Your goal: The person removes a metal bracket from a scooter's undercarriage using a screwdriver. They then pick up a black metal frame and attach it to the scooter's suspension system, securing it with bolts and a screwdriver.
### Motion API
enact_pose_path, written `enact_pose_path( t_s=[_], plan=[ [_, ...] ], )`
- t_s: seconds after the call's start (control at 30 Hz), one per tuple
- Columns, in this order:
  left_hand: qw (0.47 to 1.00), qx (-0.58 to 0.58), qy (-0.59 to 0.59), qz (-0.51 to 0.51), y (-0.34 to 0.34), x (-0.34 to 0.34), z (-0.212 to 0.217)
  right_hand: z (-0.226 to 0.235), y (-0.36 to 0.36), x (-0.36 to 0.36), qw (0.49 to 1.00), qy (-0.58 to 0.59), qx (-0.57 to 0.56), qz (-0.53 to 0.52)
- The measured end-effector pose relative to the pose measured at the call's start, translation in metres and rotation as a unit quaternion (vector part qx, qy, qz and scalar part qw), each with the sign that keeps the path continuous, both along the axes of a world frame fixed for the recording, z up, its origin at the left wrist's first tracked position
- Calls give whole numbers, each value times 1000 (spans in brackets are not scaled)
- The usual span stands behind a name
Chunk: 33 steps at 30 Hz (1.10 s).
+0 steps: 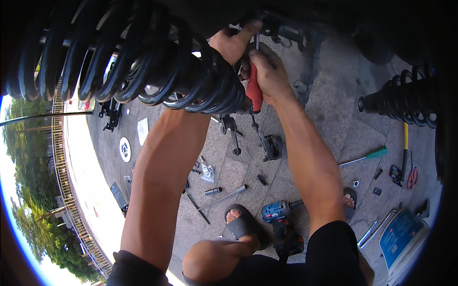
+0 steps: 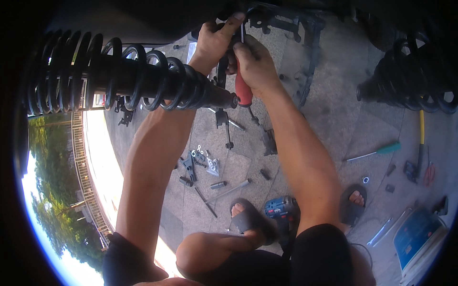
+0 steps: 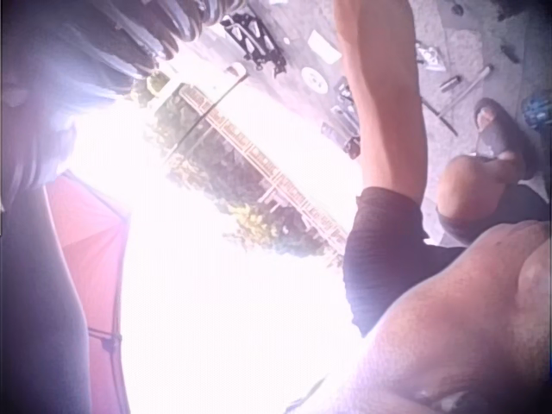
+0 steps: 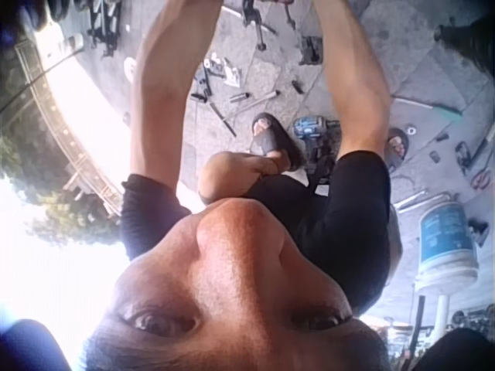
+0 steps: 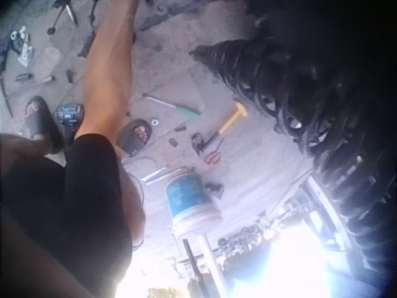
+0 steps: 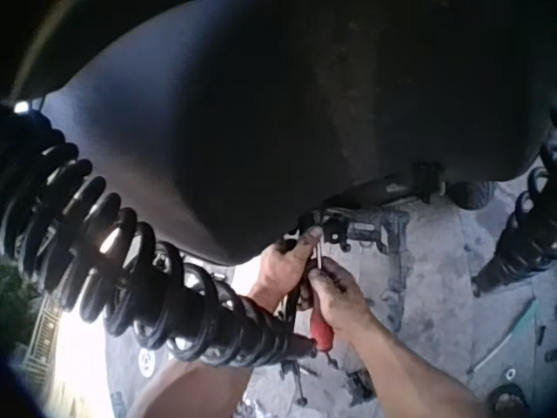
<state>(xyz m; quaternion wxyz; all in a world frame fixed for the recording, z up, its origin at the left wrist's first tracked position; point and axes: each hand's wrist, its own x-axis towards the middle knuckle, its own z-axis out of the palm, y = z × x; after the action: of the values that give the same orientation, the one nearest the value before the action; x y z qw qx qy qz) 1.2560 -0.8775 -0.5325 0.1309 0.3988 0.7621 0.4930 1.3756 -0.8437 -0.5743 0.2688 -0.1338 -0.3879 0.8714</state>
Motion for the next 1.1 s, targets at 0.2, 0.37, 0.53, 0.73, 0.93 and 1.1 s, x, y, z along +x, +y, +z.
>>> enact_pose_path(
  t_s=[0.2, 0.37, 0.53, 0.73, 0.93, 1.1],
  plan=[
    [1000, 7, -6, -30, 0, -1, 2, 7, 13, 8, 996, 1, -11, 84],
    [999, 11, 34, -12, -1, 0, -6, -2, 12, -6, 987, -103, 118, -23],
    [999, 18, 40, -23, 4, 0, -7, 2, 14, -13, 903, -252, 316, -146],
    [998, 40, -45, -24, 5, 2, 0, 14, 10, 2, 990, -136, 21, 10],
    [993, -86, -58, 55, 4, 2, 10, 23, 6, 12, 997, -31, -66, 37],
    [999, 10, 29, 19, 7, 1, 5, 21, 15, 25, 992, -82, -64, 76]
  ],
)
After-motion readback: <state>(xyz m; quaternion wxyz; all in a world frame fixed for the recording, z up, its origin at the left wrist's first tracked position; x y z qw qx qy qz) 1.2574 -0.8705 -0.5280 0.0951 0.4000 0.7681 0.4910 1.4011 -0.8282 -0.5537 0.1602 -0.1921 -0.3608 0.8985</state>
